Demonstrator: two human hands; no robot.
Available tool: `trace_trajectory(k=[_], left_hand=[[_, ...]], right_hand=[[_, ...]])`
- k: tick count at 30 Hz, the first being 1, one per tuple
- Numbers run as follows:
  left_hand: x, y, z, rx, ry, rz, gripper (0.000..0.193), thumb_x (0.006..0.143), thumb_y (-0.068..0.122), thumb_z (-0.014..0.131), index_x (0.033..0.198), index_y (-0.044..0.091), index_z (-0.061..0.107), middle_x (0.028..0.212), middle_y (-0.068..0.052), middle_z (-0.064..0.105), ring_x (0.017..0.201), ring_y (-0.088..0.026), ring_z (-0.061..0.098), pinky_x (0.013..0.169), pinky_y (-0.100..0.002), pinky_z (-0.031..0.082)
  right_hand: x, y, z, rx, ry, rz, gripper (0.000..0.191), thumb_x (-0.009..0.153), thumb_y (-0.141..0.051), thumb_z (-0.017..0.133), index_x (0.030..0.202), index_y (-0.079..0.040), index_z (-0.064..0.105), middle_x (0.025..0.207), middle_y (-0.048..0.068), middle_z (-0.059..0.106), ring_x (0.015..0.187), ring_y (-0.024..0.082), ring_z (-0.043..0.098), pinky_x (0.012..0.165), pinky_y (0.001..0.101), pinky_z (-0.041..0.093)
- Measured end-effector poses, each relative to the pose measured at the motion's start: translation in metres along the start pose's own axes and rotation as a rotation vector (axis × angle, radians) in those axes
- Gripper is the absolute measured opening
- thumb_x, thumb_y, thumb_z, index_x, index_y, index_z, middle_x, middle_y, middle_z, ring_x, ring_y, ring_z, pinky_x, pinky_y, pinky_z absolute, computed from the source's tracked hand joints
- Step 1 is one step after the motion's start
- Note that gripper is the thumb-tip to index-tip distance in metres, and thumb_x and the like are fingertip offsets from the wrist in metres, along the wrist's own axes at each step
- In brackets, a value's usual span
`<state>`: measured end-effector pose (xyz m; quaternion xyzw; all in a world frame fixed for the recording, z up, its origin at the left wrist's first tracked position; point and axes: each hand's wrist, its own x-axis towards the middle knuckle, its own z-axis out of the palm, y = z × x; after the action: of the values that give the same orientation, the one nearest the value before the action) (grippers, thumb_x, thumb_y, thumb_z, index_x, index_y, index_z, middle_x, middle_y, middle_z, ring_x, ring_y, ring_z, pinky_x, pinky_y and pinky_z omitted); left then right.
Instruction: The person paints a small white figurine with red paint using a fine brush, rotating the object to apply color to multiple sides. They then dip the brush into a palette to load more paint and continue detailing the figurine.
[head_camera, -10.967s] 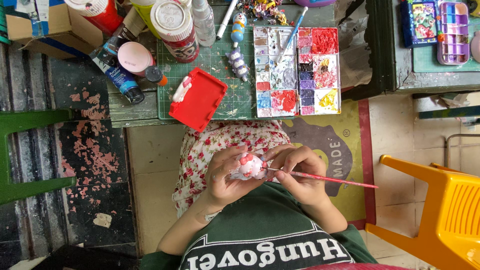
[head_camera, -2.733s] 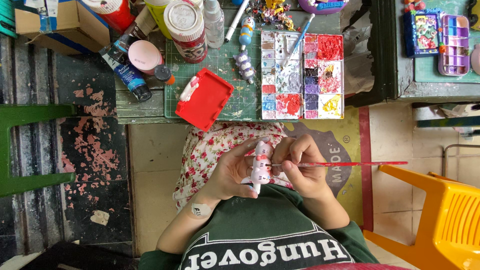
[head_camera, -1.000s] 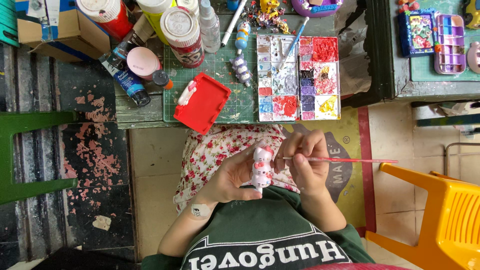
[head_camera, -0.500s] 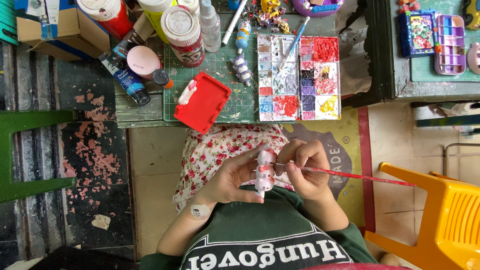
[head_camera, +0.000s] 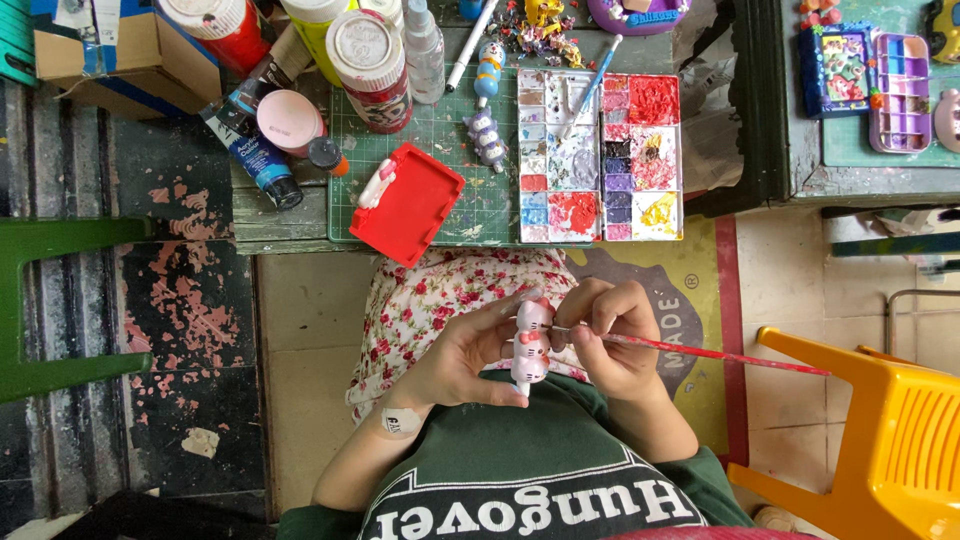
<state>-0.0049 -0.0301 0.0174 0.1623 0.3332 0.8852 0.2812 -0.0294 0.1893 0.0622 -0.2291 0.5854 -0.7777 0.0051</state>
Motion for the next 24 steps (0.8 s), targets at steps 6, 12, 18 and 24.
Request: trace_trajectory(k=[6,12,18,24], left_hand=[[-0.0003,-0.0009,-0.0001,-0.018,0.005,-0.004,0.103,0.081,-0.007,0.088,0.165,0.004,0.031,0.158,-0.012,0.05,0.141,-0.024,0.056,0.116,-0.044,0.055],[-0.0004,-0.0013,-0.0012,-0.011,0.002,0.007,0.101,0.081,-0.008,0.087,0.164,0.005,0.032,0.159,-0.012,0.049,0.142,-0.024,0.056,0.116,-0.043,0.055],[-0.0007,-0.0012,-0.001,0.0,0.006,-0.006,0.102,0.08,-0.007,0.088,0.165,0.004,0.031,0.16,-0.013,0.049,0.142,-0.024,0.056,0.116,-0.043,0.055],[-0.0004,-0.0023,-0.0013,-0.007,0.008,-0.004,0.103,0.08,-0.007,0.088,0.165,0.004,0.031,0.159,-0.012,0.048,0.143,-0.023,0.055,0.118,-0.043,0.053]], right_hand=[[0.0003,0.0013,-0.0003,-0.015,-0.002,-0.008,0.02,0.101,0.003,0.056,0.102,-0.008,0.04,0.09,0.014,0.06,0.074,0.016,0.058,0.07,0.0298,0.055],[-0.0002,0.0027,-0.0003,-0.01,0.001,-0.002,0.02,0.101,0.004,0.056,0.103,-0.008,0.04,0.09,0.014,0.06,0.074,0.015,0.058,0.069,0.0297,0.055],[-0.0011,0.002,-0.0001,0.009,0.009,0.005,0.02,0.102,0.002,0.056,0.103,-0.009,0.04,0.09,0.015,0.06,0.074,0.016,0.059,0.069,0.0296,0.055],[0.0,0.0027,-0.0002,0.026,0.013,-0.003,0.02,0.103,0.0,0.057,0.104,-0.009,0.04,0.09,0.014,0.059,0.073,0.015,0.058,0.069,0.0295,0.055]])
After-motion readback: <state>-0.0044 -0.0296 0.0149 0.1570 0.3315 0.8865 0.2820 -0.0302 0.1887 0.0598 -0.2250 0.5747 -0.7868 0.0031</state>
